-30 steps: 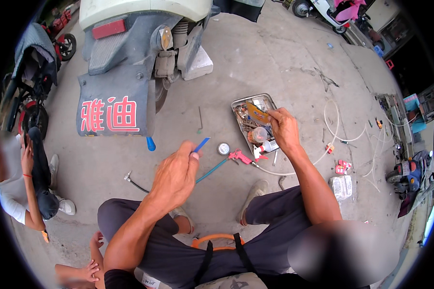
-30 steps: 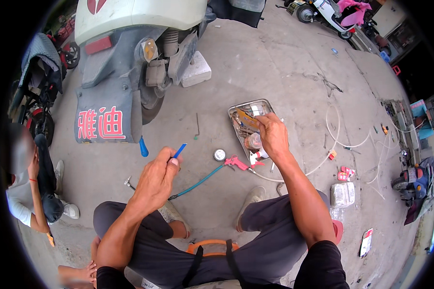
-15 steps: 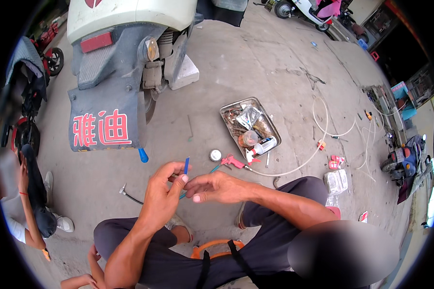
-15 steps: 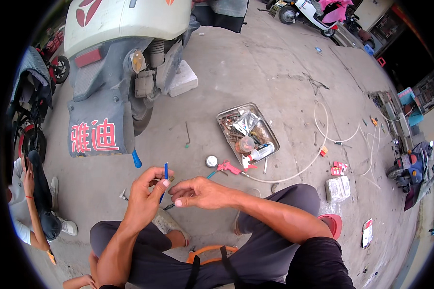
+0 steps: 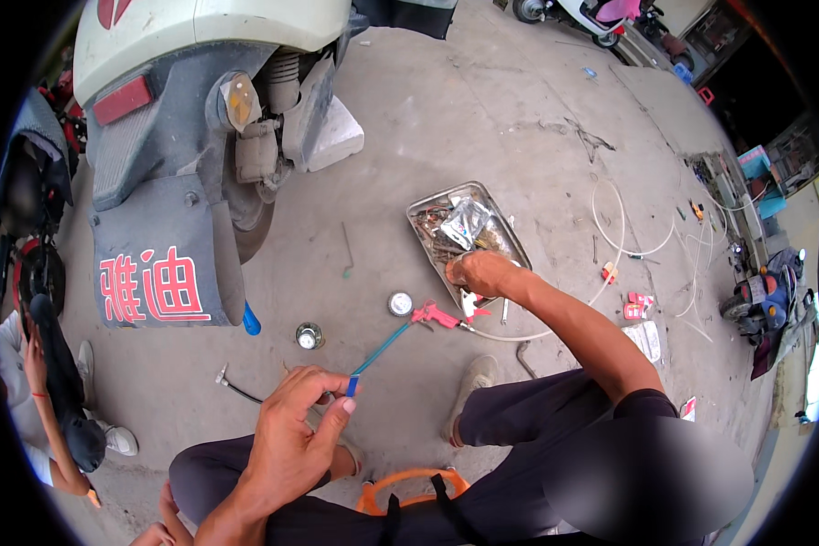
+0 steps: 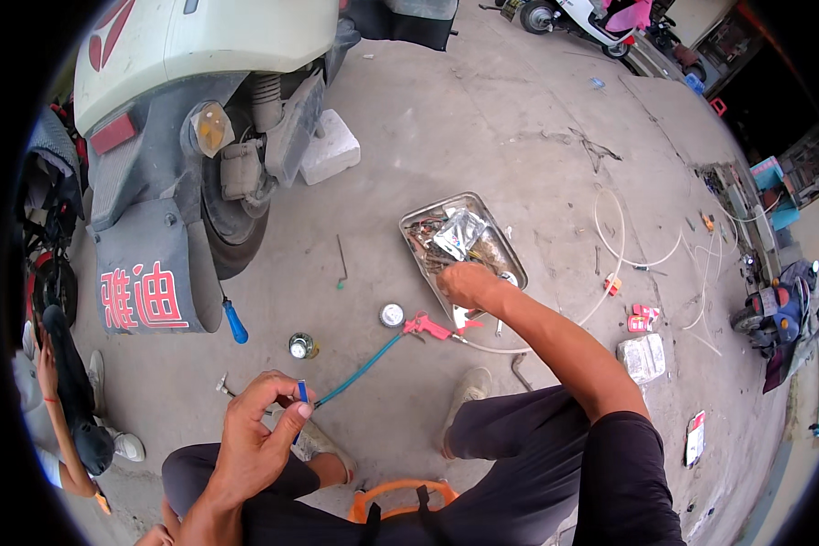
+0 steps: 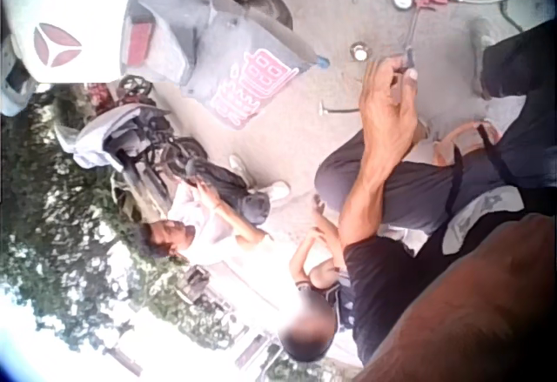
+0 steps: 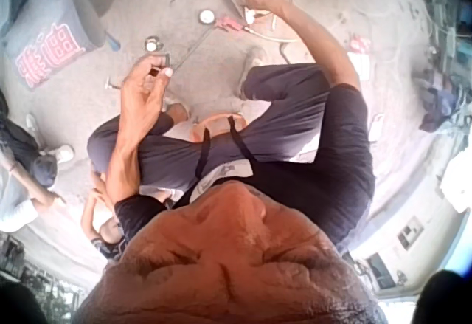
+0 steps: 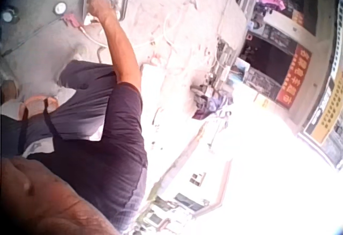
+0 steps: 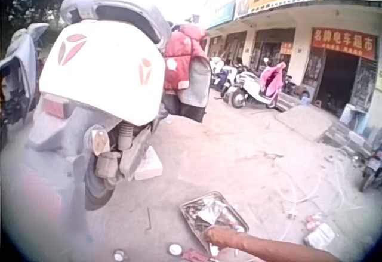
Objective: The person repairs a scooter by removing a screw from the rear tire assembly with a screwdriver, preparing adhesive from a packet, and applying it to a component by hand.
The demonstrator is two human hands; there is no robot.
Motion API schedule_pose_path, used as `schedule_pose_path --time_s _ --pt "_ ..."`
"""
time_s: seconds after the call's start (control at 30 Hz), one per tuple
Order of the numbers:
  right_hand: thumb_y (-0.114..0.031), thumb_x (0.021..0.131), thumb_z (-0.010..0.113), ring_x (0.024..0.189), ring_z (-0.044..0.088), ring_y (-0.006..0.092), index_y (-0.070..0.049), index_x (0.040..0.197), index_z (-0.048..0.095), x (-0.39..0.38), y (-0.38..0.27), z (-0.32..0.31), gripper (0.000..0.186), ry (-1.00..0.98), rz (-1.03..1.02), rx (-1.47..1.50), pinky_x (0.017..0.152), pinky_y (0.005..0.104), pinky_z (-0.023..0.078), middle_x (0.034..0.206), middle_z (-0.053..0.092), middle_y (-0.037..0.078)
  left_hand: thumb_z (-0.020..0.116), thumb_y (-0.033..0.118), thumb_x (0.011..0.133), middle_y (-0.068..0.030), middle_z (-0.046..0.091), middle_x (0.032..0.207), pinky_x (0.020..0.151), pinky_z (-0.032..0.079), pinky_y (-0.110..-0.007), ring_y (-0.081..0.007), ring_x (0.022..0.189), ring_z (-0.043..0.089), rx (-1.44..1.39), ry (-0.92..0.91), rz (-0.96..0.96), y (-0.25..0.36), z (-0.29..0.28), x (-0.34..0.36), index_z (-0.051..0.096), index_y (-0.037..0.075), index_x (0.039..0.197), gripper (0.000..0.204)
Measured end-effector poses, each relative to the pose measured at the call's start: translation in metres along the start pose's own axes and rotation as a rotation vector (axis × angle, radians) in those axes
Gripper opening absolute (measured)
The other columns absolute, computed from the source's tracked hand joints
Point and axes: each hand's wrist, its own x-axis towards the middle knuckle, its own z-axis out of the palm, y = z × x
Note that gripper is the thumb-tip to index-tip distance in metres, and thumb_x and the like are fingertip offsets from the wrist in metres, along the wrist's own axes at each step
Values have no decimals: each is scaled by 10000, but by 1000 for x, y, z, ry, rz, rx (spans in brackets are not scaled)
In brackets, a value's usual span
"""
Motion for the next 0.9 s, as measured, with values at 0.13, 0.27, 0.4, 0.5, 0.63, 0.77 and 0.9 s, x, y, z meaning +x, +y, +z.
schedule_pose_path --time_s 0.13,0.27,0.4,0.5,0.63,0.77,0.9 --pt "-260 811 686 965 700 372 -76 1018 739 45 81 68 282 187 266 180 896 448 550 1010 724 221 625 9 965 -97 648 906 816 496 -325 -169 889 610 91 -114 61 -4 1 7 629 -3 1040 76" --pt "-248 771 734 1067 668 351 -123 1124 725 96 61 91 375 207 228 146 920 469 540 1103 710 157 627 -81 901 -146 641 1005 760 498 -288 -222 855 636 146 -23 7 4 -5 6 624 -28 1020 131" --pt "-281 847 653 1256 541 307 -184 1186 699 113 89 107 356 58 371 14 976 553 466 1224 656 56 617 -53 943 -119 644 1018 751 501 -277 -184 867 632 67 -61 -165 -4 0 23 632 -22 1037 101" --pt "-296 921 539 1284 500 284 -226 1170 714 113 113 118 312 51 449 54 1001 612 406 1242 655 14 617 -55 943 -116 637 1016 758 500 -276 -187 872 626 45 -48 -182 -9 -1 32 635 -21 1034 99" --pt "-250 927 543 1265 516 280 -223 1101 754 108 128 121 275 199 541 68 1009 577 388 1250 657 26 616 -58 943 -113 629 1008 769 501 -278 -196 884 620 72 -69 -112 -3 -4 42 637 -17 1032 101" --pt "-238 910 575 1242 534 274 -205 994 787 106 127 124 231 241 633 87 974 572 404 1184 688 51 622 -58 938 -126 637 991 781 504 -289 -214 899 624 37 -93 -158 -1 -2 44 637 -15 1027 100" --pt "-235 904 584 1239 563 281 -167 1020 779 116 105 112 236 219 674 53 985 590 406 1147 717 63 630 -54 934 -136 646 986 784 508 -297 -223 891 630 62 -109 -150 -1 -4 45 637 -19 1021 94"
